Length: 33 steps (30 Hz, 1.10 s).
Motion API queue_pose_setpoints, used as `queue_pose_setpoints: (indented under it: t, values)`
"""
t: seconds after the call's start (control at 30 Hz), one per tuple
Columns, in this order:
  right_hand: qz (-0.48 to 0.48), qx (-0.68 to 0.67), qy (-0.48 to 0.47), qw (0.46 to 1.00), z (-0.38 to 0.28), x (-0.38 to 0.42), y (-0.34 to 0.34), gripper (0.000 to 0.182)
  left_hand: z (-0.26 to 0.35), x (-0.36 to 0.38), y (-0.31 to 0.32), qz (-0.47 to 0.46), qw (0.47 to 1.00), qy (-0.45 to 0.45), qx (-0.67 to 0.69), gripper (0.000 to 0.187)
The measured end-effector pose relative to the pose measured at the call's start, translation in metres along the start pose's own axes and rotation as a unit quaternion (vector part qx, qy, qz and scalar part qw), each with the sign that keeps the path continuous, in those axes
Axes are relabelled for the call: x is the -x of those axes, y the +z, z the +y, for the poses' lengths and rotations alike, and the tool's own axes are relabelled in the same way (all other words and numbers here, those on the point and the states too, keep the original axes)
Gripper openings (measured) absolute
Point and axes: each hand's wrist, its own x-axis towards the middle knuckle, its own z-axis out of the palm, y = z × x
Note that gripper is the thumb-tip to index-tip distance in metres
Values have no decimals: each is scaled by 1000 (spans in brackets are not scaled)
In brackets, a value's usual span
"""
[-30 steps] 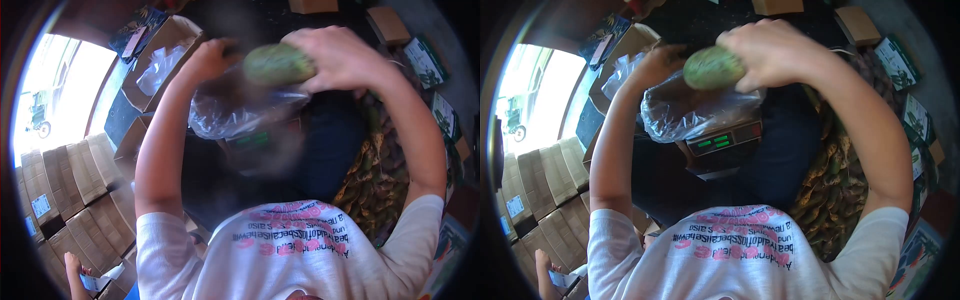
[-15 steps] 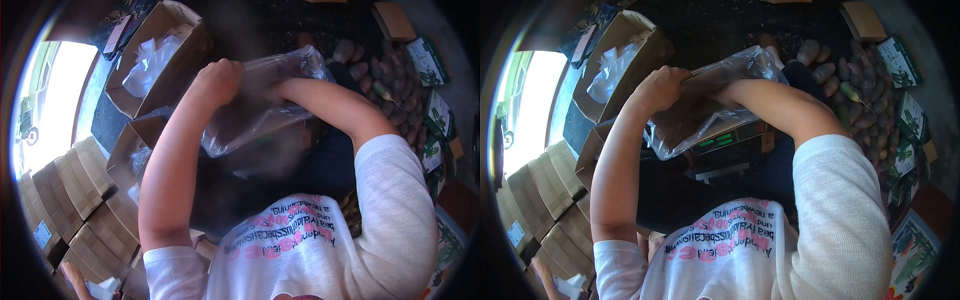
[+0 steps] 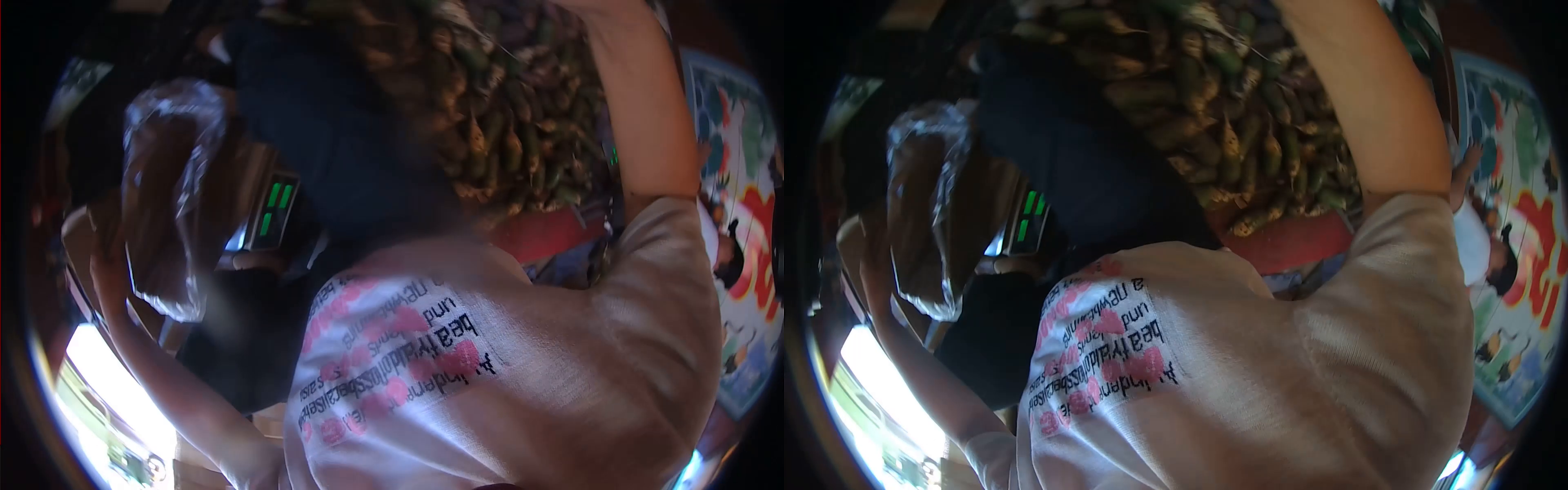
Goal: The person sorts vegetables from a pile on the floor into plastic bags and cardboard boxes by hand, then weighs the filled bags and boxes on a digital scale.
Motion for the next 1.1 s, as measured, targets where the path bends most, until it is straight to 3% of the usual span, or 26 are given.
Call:
queue_pose_setpoints:
  t: [0.03, 0.07, 0.1, 0.13, 0.17, 0.2, 0.23, 0.27, 0.33, 0.37, 0.4, 0.47, 0.53, 0.57, 0.6, 0.73, 0.8, 0.87, 0.93, 1.03, 1.1]
  values:
    - [32, 32, 94, 995, 14, 42, -23, 14, 4, -2, 0, 50, 999, -10, 12, 39]
    - [131, -11, 219, 967, 26, 85, -29, 15, -12, -5, 0, 71, 994, 50, -68, 39]
    - [152, 10, 311, 938, 52, 127, -37, 20, -40, -10, -1, 93, 979, 107, -146, 39]
    - [232, 38, 332, 913, 83, 171, -27, 22, -47, -16, -3, 115, 954, 164, -223, 39]
    - [309, 67, 351, 881, 117, 211, -8, 29, -24, -16, -7, 114, 974, 99, -168, 39]
    - [364, -19, 393, 844, 150, 248, 17, 37, 15, -12, -14, 113, 987, 32, -114, 39]
    - [365, -32, 477, 799, 166, 278, 48, 43, 40, -9, -20, 109, 992, -35, -60, 39]
    - [343, -51, 520, 781, 179, 301, 84, 45, 42, -10, -20, 116, 992, -39, -24, 39]
    - [386, 1, 467, 795, 229, 359, 184, 26, 31, -12, -12, 125, 990, -45, 46, 38]
    - [382, 49, 522, 761, 249, 380, 233, 22, 29, -13, -10, 136, 990, -22, 11, 37]
    - [382, 68, 506, 770, 249, 388, 270, 24, 39, -12, -6, 138, 988, -31, 64, 37]
    - [376, 70, 515, 767, 237, 402, 308, 26, 64, -7, 0, 139, 975, -55, 166, 36]
    - [366, 39, 555, 746, 233, 409, 321, 26, 84, -5, -1, 138, 985, -28, 97, 35]
    - [406, 47, 533, 741, 232, 417, 320, 25, 95, -2, -3, 135, 989, -12, 55, 35]
    - [421, 65, 563, 708, 234, 428, 320, 25, 104, 0, -5, 133, 991, 3, 13, 35]
    - [523, 151, 622, 562, 279, 495, 321, 33, 114, 10, -9, 130, 958, -117, 225, 34]
    - [491, 142, 769, 385, 321, 542, 326, 45, 131, 20, -12, 139, 963, -120, 199, 35]
    - [509, 99, 784, 340, 368, 599, 340, 48, 128, 31, -19, 144, 967, -119, 171, 35]
    - [620, -195, 661, 375, 416, 664, 362, 63, 139, 40, -22, 143, 964, -136, 178, 41]
    - [574, -302, 645, 404, 376, 627, 314, 96, 124, 48, -32, 160, 950, -185, 195, 42]
    - [514, -210, 746, 366, 386, 622, 307, 101, 154, 54, -30, 185, 943, -202, 191, 42]
